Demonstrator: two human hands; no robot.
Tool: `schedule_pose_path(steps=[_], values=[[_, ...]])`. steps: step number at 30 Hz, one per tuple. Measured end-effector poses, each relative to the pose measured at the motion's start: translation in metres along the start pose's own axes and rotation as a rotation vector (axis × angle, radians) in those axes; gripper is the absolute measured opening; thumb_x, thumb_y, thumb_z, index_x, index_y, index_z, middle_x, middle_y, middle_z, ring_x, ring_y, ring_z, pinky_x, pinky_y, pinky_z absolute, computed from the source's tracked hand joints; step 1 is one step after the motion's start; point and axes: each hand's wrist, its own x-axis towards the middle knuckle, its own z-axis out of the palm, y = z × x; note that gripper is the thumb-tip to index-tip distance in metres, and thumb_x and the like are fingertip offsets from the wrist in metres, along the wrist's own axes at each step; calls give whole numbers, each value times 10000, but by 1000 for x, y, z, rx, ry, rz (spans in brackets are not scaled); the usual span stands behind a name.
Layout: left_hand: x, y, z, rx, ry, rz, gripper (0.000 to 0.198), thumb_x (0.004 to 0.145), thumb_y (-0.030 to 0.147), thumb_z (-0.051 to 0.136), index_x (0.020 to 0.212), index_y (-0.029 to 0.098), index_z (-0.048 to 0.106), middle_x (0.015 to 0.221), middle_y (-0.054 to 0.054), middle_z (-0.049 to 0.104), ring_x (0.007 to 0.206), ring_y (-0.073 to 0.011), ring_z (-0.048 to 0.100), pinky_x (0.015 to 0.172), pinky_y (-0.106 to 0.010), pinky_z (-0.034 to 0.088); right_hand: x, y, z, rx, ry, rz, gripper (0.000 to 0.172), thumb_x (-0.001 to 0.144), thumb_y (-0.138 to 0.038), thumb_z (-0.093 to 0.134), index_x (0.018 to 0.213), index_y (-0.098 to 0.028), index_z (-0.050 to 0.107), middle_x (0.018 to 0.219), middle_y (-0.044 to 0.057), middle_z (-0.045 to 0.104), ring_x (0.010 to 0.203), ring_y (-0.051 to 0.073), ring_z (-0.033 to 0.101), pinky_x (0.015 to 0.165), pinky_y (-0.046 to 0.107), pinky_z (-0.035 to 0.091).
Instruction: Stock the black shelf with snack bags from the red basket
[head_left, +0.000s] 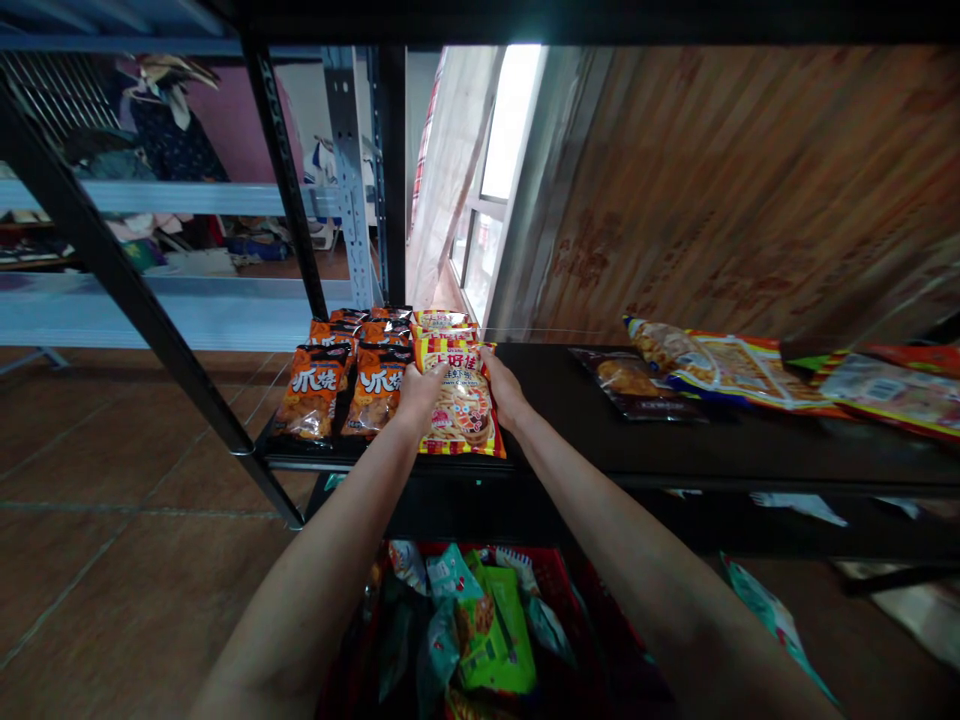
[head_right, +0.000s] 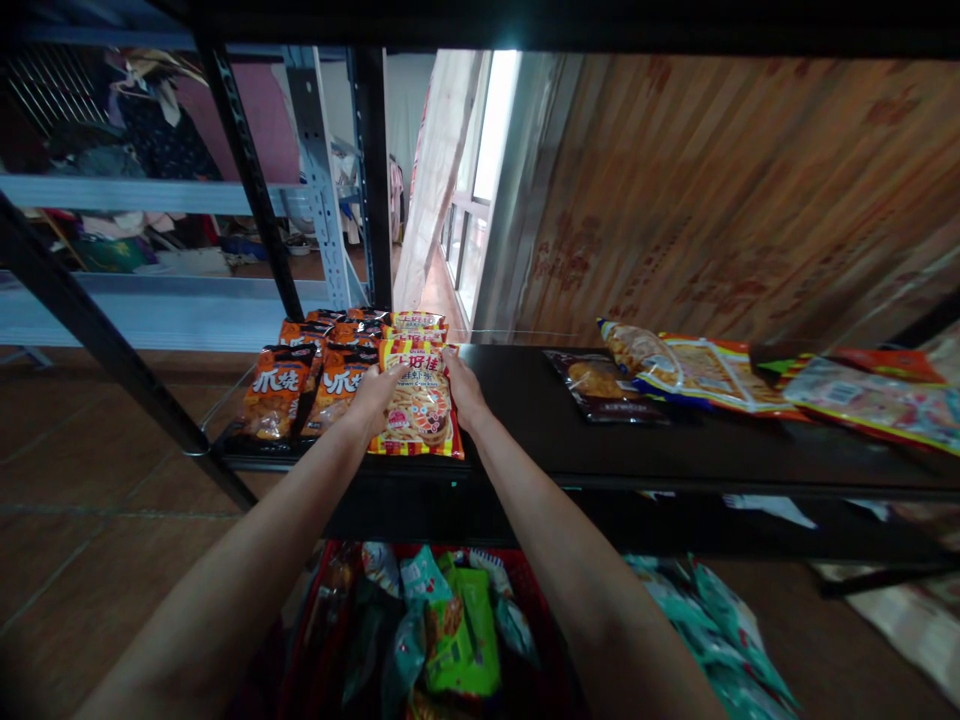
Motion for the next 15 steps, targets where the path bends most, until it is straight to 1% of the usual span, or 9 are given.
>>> schedule_pose_path(steps=[7,15], values=[[2,-2,0,-11,-11,17,406,729,378,673,1075,213,540,962,-72,692,884,-205,669,693,-288,525,0,3,2,-36,59,-111,336,773,-508,578,923,-212,634,866,-2,729,829,197,682,778,323,543],[1,0,-1,2,-18,6,390,726,401,676,1041,216,541,992,-79,688,886,-208,667,675,-284,524,-1,5,1,-70,93,-112,375,740,-532,600,935,-214,635,868,7,726,820,203,680,776,338,534]])
